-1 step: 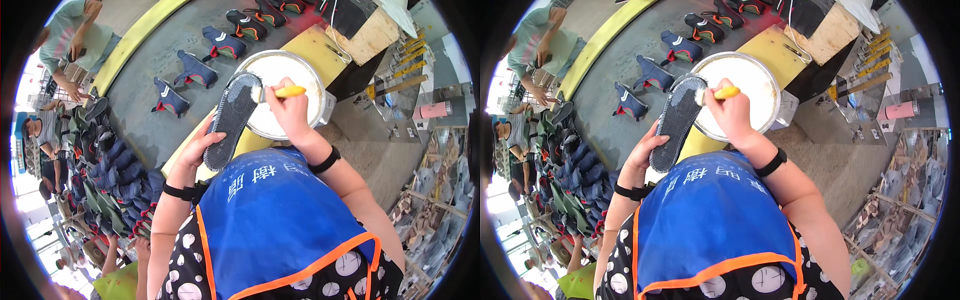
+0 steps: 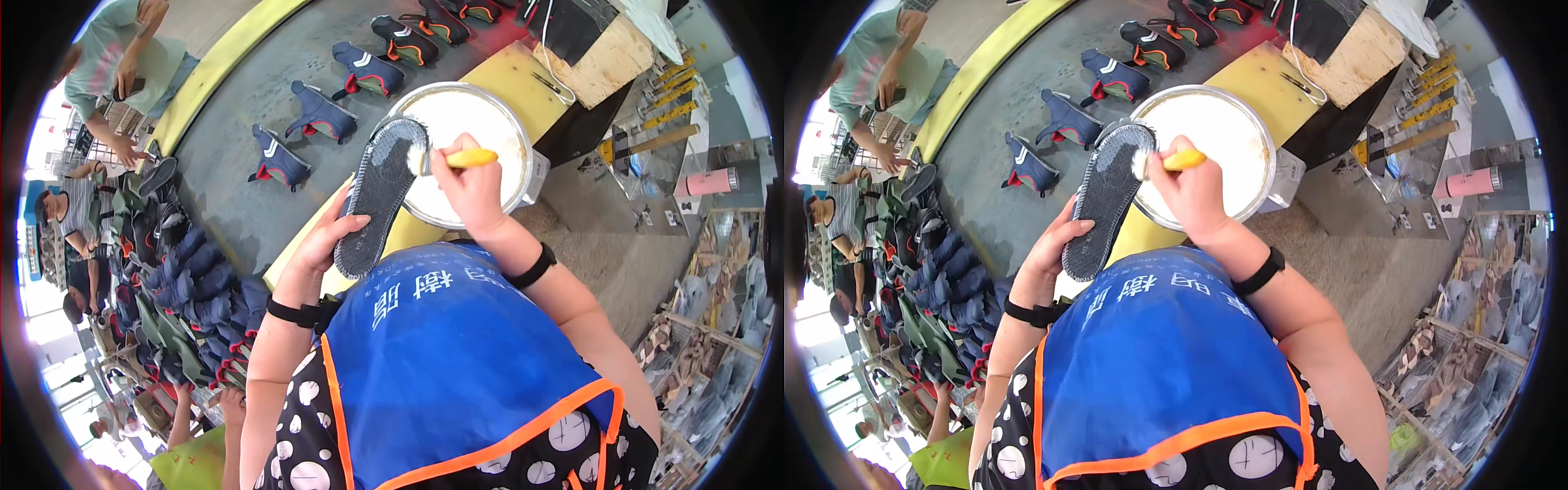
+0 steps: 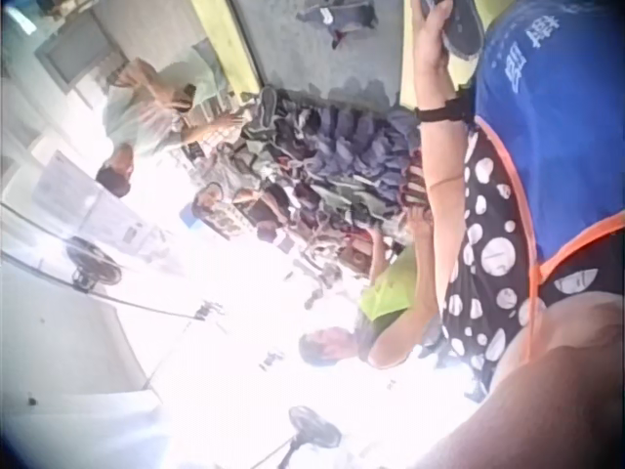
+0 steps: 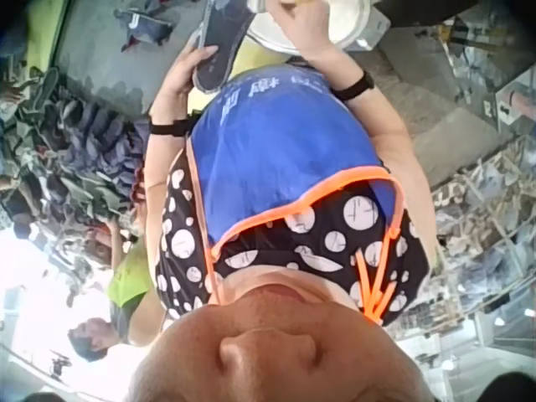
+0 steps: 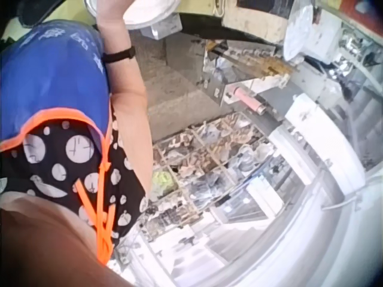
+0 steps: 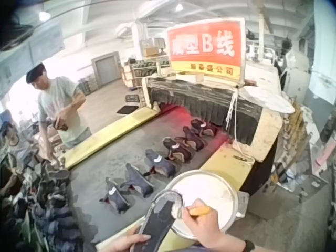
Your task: Applying white adhesive to the soles of shoes using a brush on a manufacturing assembly line.
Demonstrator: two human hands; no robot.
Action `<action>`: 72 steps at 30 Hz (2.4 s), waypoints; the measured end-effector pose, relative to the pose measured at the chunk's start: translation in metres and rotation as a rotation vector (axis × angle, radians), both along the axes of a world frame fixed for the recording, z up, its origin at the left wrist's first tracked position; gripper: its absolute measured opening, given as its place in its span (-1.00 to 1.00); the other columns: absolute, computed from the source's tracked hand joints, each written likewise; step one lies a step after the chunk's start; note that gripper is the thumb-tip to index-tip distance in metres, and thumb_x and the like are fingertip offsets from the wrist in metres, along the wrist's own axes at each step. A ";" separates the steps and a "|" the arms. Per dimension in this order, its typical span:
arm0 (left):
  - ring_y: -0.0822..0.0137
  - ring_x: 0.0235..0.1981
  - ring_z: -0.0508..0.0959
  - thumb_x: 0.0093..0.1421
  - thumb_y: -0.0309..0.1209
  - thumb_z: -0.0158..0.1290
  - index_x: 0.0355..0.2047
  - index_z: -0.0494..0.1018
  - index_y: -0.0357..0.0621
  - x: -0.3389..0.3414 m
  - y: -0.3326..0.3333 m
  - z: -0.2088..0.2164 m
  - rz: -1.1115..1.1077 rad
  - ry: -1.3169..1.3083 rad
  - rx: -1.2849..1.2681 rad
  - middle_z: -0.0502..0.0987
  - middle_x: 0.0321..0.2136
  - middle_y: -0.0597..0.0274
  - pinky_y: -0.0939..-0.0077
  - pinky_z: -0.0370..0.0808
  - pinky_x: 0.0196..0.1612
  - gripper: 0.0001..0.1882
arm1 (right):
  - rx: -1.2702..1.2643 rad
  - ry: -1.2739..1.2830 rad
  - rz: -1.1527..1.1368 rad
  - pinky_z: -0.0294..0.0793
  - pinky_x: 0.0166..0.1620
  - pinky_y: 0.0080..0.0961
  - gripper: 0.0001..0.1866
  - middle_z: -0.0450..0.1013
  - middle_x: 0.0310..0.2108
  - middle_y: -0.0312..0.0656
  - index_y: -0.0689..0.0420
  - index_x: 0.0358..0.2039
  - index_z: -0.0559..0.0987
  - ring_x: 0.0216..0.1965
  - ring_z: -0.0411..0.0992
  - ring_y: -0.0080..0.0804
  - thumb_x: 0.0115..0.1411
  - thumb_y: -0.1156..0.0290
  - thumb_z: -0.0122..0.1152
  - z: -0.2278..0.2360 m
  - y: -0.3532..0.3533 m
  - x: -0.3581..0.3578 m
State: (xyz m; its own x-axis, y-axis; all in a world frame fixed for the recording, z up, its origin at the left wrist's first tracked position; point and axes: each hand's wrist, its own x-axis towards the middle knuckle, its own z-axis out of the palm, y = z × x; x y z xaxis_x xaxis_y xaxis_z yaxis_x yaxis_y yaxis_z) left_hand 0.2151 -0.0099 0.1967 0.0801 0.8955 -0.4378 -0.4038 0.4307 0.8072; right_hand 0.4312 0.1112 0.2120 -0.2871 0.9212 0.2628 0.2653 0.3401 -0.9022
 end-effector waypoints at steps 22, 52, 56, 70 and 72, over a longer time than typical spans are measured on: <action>0.31 0.16 0.41 0.09 -0.34 0.15 0.38 0.10 -0.21 -0.018 -0.008 0.010 -0.235 0.010 -0.022 0.39 0.17 0.08 0.41 0.30 0.24 -0.15 | 0.412 -0.156 0.183 0.43 -0.42 -0.41 -0.83 0.48 -0.55 -0.16 0.14 -0.45 0.45 -0.53 0.48 -0.25 0.19 0.38 0.26 0.013 0.057 0.002; 0.28 0.17 0.43 0.09 -0.28 0.13 0.37 0.07 -0.29 -0.034 -0.029 0.000 -0.229 -0.316 -0.052 0.38 0.20 0.03 0.43 0.34 0.24 -0.13 | -0.029 -0.068 0.285 0.50 -0.31 -0.41 -0.78 0.57 -0.48 -0.11 0.23 -0.38 0.63 -0.46 0.54 -0.33 0.12 0.31 0.34 0.032 0.040 0.000; 0.26 0.22 0.36 0.08 -0.29 0.11 0.37 0.08 -0.28 -0.038 -0.039 -0.006 -0.160 -0.176 0.038 0.35 0.21 0.04 0.40 0.28 0.27 -0.14 | 0.076 -0.330 0.054 0.46 -0.42 -0.39 -0.79 0.49 -0.61 -0.09 0.22 -0.46 0.56 -0.58 0.49 -0.24 0.12 0.32 0.29 0.022 0.029 -0.001; 0.29 0.19 0.40 0.19 -0.32 0.05 0.38 0.07 -0.21 -0.059 -0.073 -0.044 0.235 -0.241 0.046 0.38 0.19 0.06 0.41 0.30 0.26 -0.22 | -0.292 -0.032 0.382 0.34 -0.54 -0.53 -0.80 0.39 -0.67 -0.24 0.20 -0.50 0.46 -0.66 0.39 -0.51 0.21 0.44 0.28 0.002 -0.034 -0.079; 0.27 0.17 0.44 0.19 -0.31 0.07 0.36 0.10 -0.22 -0.072 -0.083 -0.060 0.366 -0.269 0.007 0.40 0.18 0.05 0.42 0.36 0.23 -0.25 | -0.480 0.089 0.437 0.34 -0.56 -0.67 -0.82 0.35 -0.62 -0.38 0.16 -0.46 0.44 -0.64 0.34 -0.68 0.26 0.46 0.22 0.004 -0.027 -0.087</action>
